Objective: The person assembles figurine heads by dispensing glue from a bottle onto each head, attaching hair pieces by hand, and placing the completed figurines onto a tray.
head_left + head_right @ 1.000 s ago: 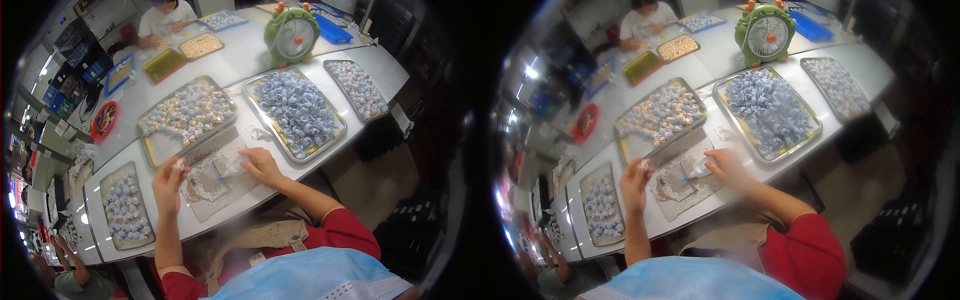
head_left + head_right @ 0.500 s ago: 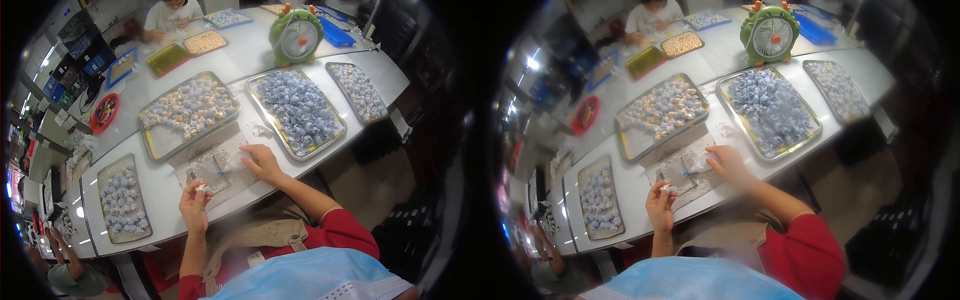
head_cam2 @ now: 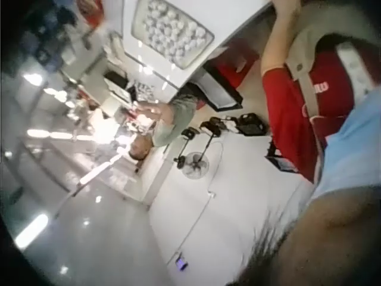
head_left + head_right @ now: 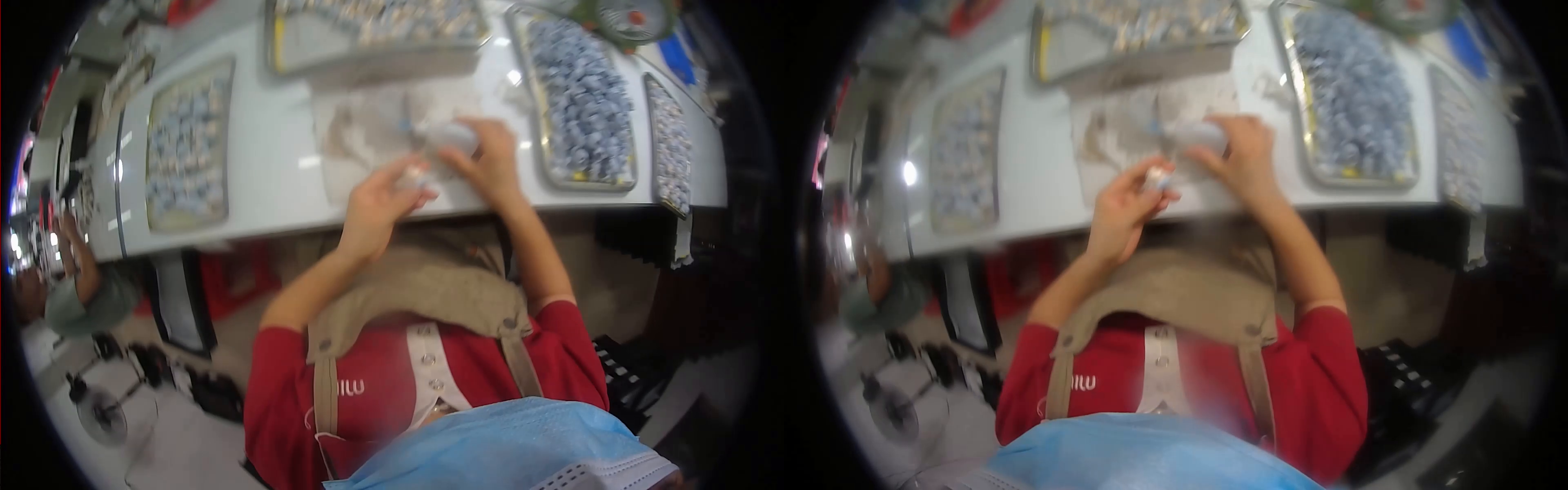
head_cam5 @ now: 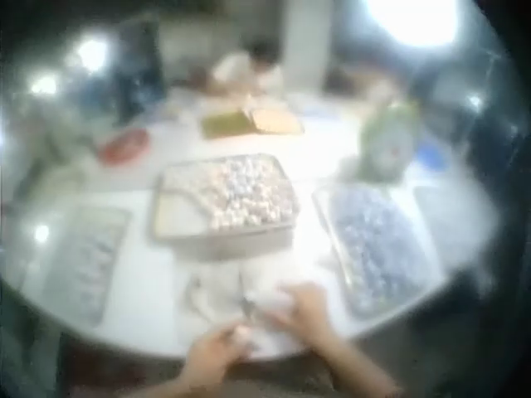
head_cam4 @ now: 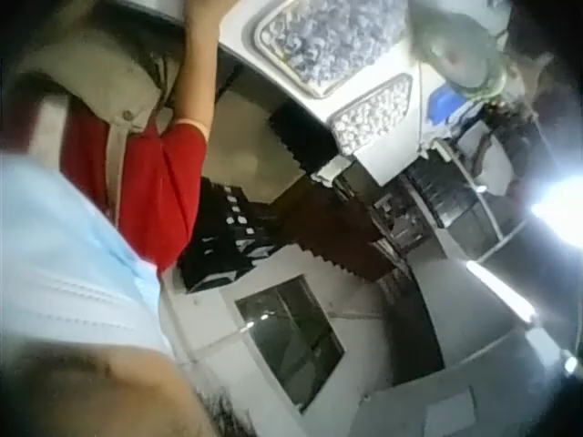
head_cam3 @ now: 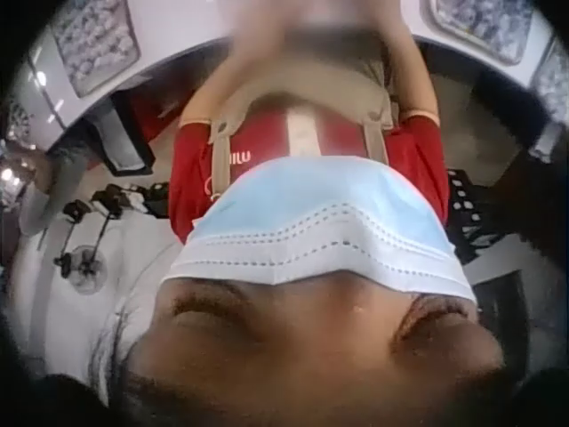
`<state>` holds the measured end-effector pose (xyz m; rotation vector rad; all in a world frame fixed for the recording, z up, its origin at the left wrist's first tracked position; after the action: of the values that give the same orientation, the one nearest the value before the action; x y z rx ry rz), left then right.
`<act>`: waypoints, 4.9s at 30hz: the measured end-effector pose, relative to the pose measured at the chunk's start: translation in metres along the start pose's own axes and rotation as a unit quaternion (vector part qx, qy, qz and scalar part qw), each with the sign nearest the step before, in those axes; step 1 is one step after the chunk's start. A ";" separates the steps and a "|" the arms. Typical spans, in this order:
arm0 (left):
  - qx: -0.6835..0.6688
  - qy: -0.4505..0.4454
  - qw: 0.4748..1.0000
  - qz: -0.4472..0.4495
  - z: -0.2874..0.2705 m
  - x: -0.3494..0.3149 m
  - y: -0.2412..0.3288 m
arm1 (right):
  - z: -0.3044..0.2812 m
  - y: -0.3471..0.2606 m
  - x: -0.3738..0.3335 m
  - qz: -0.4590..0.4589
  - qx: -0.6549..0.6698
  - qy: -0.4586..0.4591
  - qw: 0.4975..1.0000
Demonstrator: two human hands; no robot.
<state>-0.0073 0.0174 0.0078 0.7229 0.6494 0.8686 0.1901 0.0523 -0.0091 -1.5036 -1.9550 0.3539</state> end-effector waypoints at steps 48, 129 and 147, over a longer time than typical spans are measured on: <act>0.004 0.019 1.000 0.019 -0.001 -0.025 -0.009 | -0.047 -0.031 -0.060 0.037 0.285 0.021 0.958; 0.012 0.002 0.999 -0.033 0.012 -0.006 -0.015 | -0.083 0.039 -0.018 -0.021 -0.278 0.173 0.945; -0.048 -0.030 0.998 -0.008 0.012 -0.017 -0.015 | -0.021 -0.066 -0.045 -0.105 0.105 -0.005 0.989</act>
<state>0.0001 -0.0074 0.0072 0.6544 0.5560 0.8548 0.1590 -0.0139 0.0294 -1.1551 -1.9934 0.4593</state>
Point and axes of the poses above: each hand's wrist, its own x-axis towards the middle knuckle, its own z-axis out of the palm, y = z × x, the point moved 1 cm from there along x, towards the middle knuckle, and after that the axes turned 6 degrees about -y, right-handed, at the moved point
